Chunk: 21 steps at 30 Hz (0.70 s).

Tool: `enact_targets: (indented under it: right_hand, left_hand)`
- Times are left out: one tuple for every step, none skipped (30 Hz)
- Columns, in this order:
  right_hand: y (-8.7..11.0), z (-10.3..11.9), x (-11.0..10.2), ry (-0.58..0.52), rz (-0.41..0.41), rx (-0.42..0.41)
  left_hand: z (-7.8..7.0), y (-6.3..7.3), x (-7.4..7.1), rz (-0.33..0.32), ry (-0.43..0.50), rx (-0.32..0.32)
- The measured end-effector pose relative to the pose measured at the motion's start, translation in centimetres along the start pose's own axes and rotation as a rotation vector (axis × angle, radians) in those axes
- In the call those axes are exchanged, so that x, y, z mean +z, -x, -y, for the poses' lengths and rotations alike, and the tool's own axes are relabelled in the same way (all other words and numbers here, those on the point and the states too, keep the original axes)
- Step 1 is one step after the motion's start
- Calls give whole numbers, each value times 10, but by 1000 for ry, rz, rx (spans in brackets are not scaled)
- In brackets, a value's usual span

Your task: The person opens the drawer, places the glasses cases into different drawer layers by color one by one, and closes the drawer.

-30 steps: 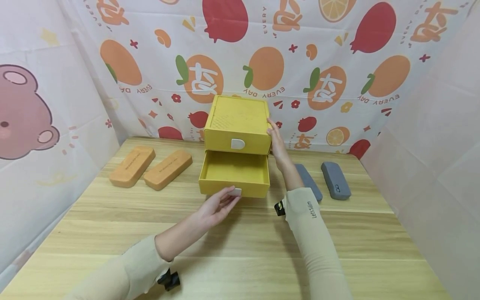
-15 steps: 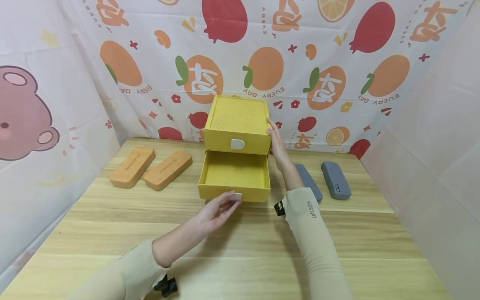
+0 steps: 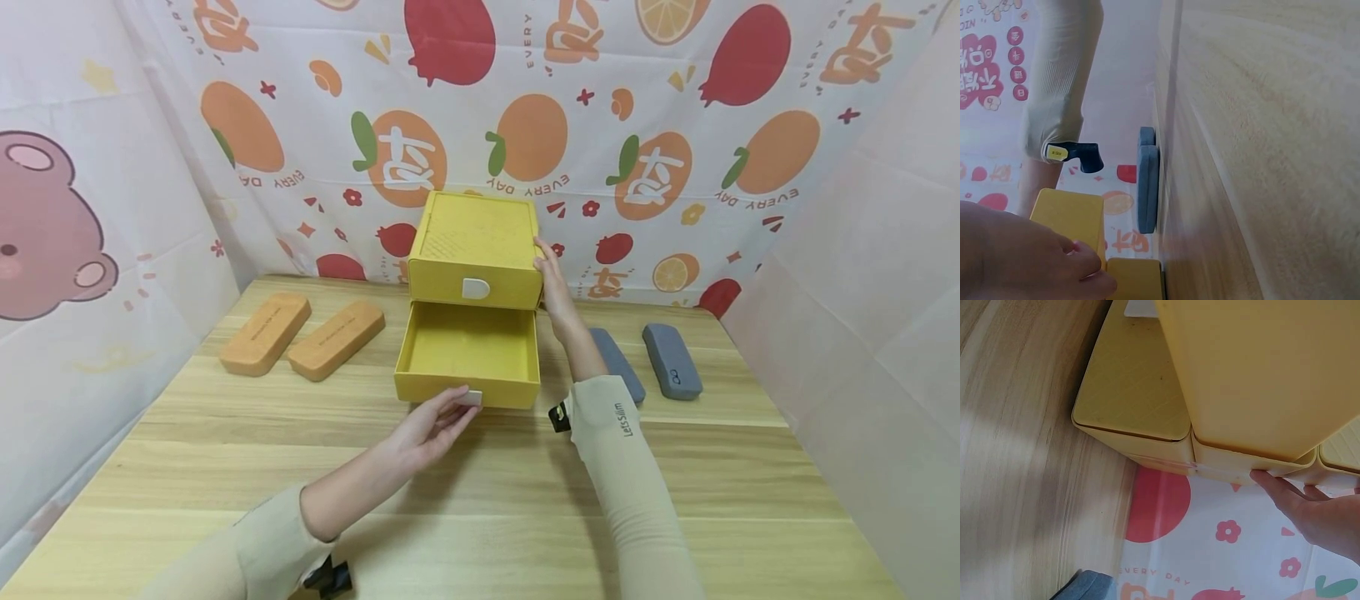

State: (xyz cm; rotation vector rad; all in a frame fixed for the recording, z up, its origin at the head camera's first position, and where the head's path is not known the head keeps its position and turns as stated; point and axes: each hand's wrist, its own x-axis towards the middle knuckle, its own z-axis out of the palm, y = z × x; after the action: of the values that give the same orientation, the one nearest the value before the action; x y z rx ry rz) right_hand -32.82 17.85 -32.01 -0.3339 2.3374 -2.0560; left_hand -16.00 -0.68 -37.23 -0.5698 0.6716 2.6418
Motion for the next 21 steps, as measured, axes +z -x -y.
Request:
enact_targets:
  right_hand:
    - [0,0,0,-2,-2,0]
    - [0,0,0,-3,-2,-1]
    - [0,0,0,-2,0,-1]
    - [0,0,-1,-1,3,-1]
    - [0,0,-1,0,2,-2]
    - [0,0,-1,-1,0,-2]
    - [0,0,-1,-1,2,-3]
    - [0,0,-1,1,3,-3]
    - [0,1,-1,1,3,-4]
    - [0,1,0,-1,0,-4]
    - [0,1,0,-2,-2,-3]
    - [0,1,0,-3,0,-3]
    - [0,1,0,-1,3,-3]
    - [1,0,0,-2,3,-1]
    - [1,0,0,-4,4,-1]
    - [1,0,0,-7,5,0]
    - [1,0,0,-7,7,0]
    - [1,0,-1,-7,10,0]
    - [1,0,-1,-7,11,1]
    - [1,0,-1,-9,12,1]
    - [1,0,-1,-9,13,1]
  left_hand:
    - [0,0,0,1,-1,0]
    - [0,1,0,2,-2,1]
    - [0,2,-1,3,-4,2]
    - [0,2,-1,3,-3,0]
    - [1,3,-1,4,-1,-2]
    - [1,3,-1,4,-1,-5]
    - [1,4,-2,4,1,-7]
    - [1,4,-2,4,3,-9]
    - [1,4,-2,5,3,-9]
    - [1,4,-2,5,3,-9]
    - [1,5,-3,6,0,-6]
    - [1,5,-3,4,-3,-4]
    - [1,5,-3,3,-4,-1]
    - [2,6,-3,2,-5,1]
    - [2,6,-4,-1,-6,0]
    - [2,7,-4,-2,-6,-2]
    - [2,7,-4,-2,-5,-5]
    - [3,8,-4,-2,-2,-8]
    - [3,9,-5,-2,2,-12]
    - [3,9,-5,0,6,-16]
    - [3,10,-5,1,8,-17]
